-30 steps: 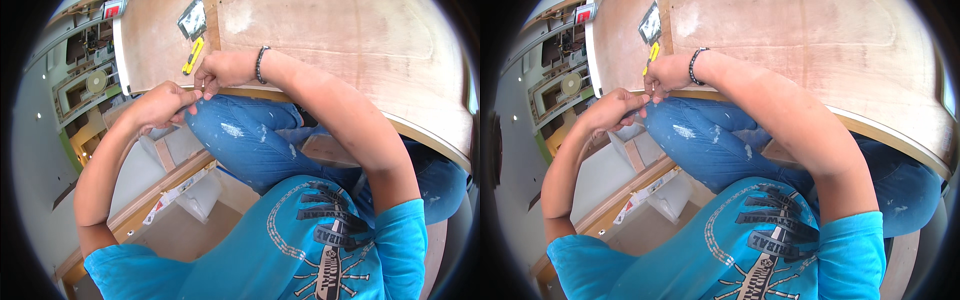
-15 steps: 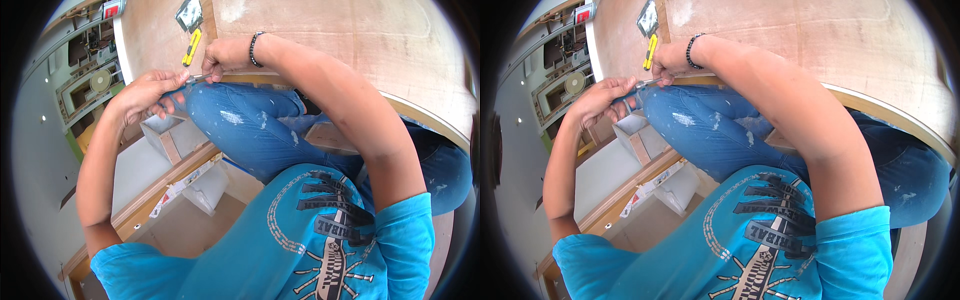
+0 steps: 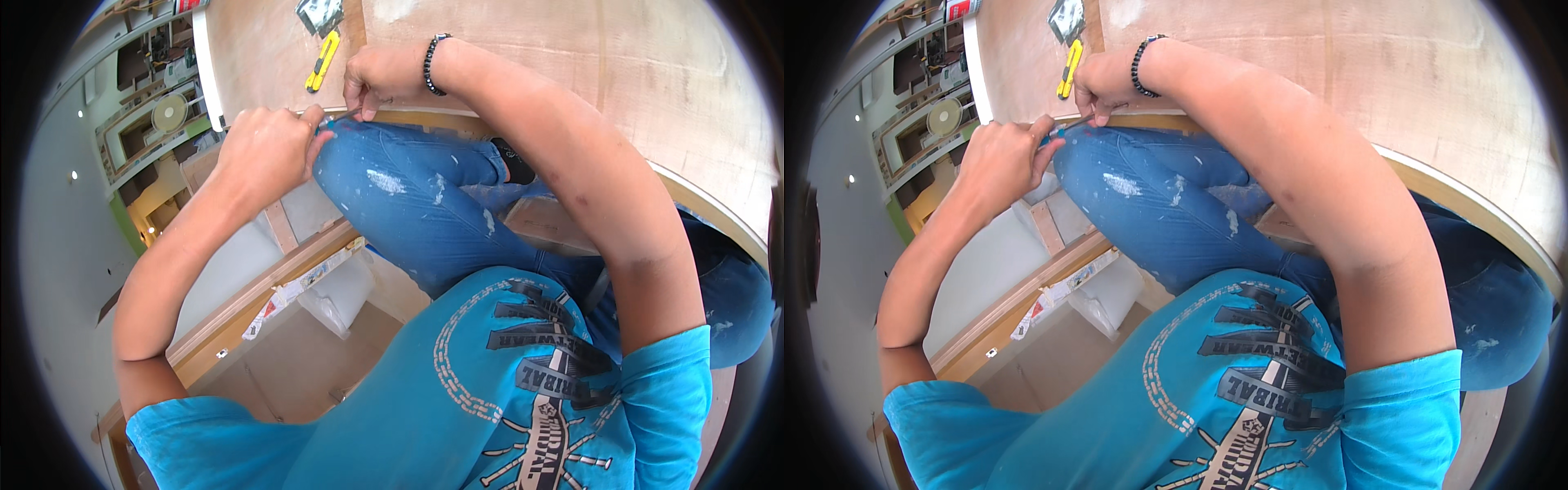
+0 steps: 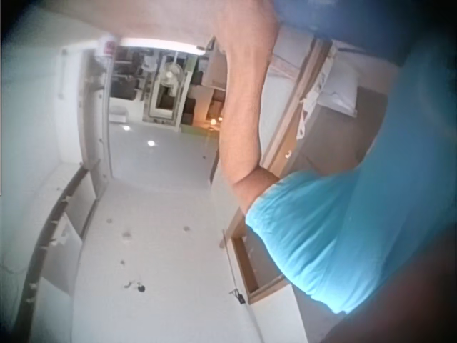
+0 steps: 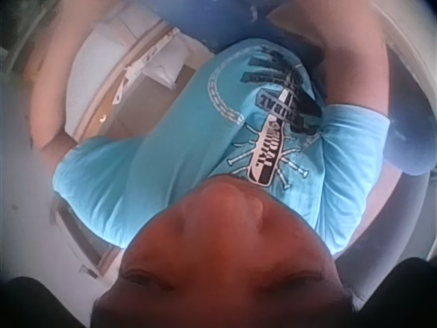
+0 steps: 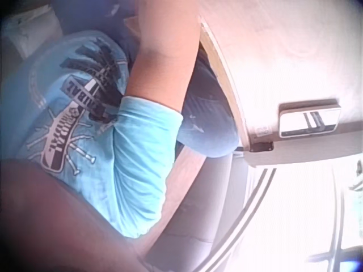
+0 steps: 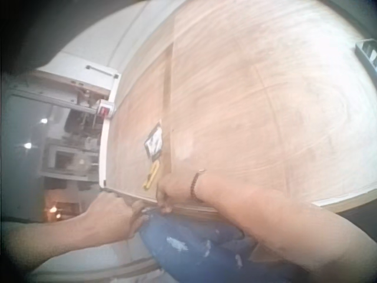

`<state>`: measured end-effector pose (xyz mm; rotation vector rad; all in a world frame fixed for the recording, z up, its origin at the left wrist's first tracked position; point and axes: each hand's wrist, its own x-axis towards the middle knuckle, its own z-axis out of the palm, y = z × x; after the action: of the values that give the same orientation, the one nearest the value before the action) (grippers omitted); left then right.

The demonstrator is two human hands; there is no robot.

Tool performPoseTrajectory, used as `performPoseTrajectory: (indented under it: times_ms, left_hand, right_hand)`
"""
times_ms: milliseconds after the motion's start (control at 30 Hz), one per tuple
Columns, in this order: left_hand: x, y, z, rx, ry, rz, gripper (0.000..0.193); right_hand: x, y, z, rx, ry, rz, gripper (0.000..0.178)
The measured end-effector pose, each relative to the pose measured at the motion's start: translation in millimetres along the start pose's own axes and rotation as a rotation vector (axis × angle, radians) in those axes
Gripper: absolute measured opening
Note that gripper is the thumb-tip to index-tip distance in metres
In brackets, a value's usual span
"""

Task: The person is assembling a wooden surface by using a utility knife to cut tape and a screwdriver to tighten screws. They handle screws and a small plastic bag of hardware while working on the underside of the surface.

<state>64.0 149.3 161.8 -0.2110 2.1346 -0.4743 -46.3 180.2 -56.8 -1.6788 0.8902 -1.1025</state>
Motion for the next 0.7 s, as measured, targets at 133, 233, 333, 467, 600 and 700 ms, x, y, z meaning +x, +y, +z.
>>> performPoseTrajectory:
  times_ms: [133,233,333,467,600,700]
  left_hand:
    - [3,-6,-4,-0.270,-0.033,-0.112,0.045]
    - [12,-22,-17,-1.279,-0.365,-0.589,0.049]
    - [21,-30,-19,-1.302,-0.718,-0.680,0.053]
    - [23,-23,-3,-0.794,-0.410,-0.392,0.047]
    - [12,-14,1,-0.029,0.015,-0.004,0.042]
    - [3,-2,1,0.088,0.060,-0.004,0.043]
  right_hand:
    - [-1,5,1,-0.082,0.064,-0.088,0.018]
    - [-2,6,-1,-0.083,0.078,-0.087,0.017]
    - [-2,4,-3,-0.083,0.080,-0.089,0.015]
    - [-2,0,-4,-0.108,0.033,-0.072,0.015]
    - [-2,-1,-5,-0.072,0.048,-0.044,0.017]
    - [-2,0,-6,-0.123,0.019,-0.069,0.019]
